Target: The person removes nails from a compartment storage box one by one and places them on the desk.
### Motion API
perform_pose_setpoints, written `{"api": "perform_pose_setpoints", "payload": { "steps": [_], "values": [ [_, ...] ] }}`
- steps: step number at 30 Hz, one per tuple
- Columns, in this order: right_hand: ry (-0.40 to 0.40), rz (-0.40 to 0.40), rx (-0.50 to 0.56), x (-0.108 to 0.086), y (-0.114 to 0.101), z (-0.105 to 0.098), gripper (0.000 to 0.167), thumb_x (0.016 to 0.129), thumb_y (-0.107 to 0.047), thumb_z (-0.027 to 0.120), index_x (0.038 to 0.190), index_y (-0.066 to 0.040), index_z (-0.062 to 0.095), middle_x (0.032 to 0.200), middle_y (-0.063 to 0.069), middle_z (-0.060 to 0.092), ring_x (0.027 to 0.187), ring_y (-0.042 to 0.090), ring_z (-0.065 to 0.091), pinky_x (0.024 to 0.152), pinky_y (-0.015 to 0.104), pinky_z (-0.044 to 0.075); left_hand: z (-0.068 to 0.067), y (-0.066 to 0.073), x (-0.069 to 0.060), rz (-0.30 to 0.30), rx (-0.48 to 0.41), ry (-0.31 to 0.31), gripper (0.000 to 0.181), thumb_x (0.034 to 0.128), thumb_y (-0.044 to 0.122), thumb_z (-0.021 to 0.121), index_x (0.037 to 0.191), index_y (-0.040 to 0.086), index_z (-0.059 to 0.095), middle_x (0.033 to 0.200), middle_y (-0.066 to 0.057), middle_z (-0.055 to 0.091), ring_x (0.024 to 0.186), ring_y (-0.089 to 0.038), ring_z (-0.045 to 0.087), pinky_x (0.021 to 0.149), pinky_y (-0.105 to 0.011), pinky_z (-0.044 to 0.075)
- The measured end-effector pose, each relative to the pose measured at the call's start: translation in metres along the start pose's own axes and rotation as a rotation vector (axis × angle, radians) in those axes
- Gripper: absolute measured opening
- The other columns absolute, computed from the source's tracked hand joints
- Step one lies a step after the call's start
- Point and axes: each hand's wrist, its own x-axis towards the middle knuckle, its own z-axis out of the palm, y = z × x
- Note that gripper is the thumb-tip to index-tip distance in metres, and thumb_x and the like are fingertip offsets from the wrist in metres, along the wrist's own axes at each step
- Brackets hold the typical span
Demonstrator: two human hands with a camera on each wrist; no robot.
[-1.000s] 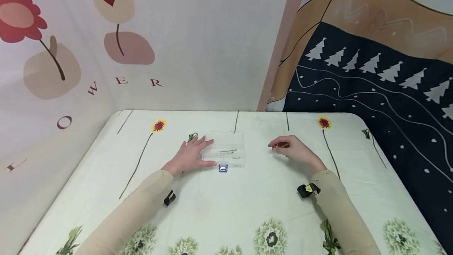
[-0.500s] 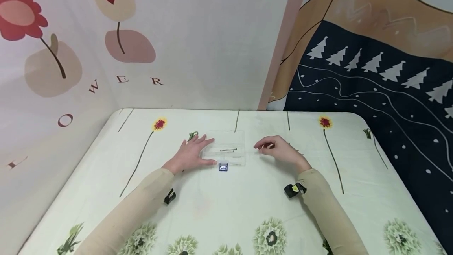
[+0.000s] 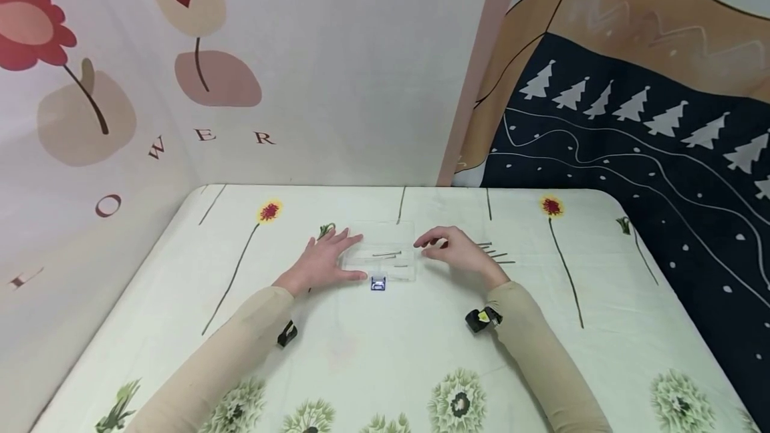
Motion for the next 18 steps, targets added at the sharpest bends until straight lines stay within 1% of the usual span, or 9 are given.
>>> {"api": "perform_pose_setpoints", "payload": {
  "steps": [4,7,13,18],
  "values": [
    [-0.003,-0.023,0.024,0.006,-0.003,0.007,0.021,0.090,-0.005,0.066,0.111,-0.001,0.069,0.114,0.012,0.063,0.104,0.028,0.050,0.084,0.038,0.045,0.001,0.000,0.000,0.002,-0.006,0.001,0.091,0.0769,0.069,0.065,0.150,0.023,0.038,0.155,-0.014,0.027,0.142,-0.041,0.016,0.106,-0.069,0.010],
    [0.003,-0.023,0.029,0.010,-0.006,0.011,0.022,0.090,-0.006,0.067,0.111,-0.001,0.069,0.116,0.013,0.062,0.109,0.031,0.050,0.087,0.042,0.043,0.001,0.001,0.001,0.001,-0.006,0.003,0.090,0.0767,0.069,0.065,0.150,0.023,0.039,0.155,-0.014,0.027,0.142,-0.041,0.017,0.106,-0.069,0.010],
    [0.014,-0.035,0.020,0.016,-0.009,0.019,0.021,0.089,-0.007,0.069,0.109,-0.002,0.071,0.116,0.012,0.063,0.114,0.030,0.050,0.092,0.049,0.040,0.001,0.001,0.001,-0.003,0.002,-0.002,0.090,0.0770,0.070,0.064,0.150,0.023,0.039,0.155,-0.014,0.027,0.142,-0.041,0.017,0.106,-0.069,0.010],
    [0.013,-0.029,0.023,0.019,-0.010,0.024,0.022,0.088,-0.008,0.069,0.110,-0.004,0.071,0.122,0.013,0.059,0.119,0.031,0.047,0.098,0.054,0.036,0.000,0.002,0.000,-0.014,0.000,-0.002,0.090,0.0771,0.069,0.065,0.150,0.023,0.039,0.156,-0.014,0.027,0.142,-0.040,0.016,0.106,-0.068,0.010]
  ]
}}
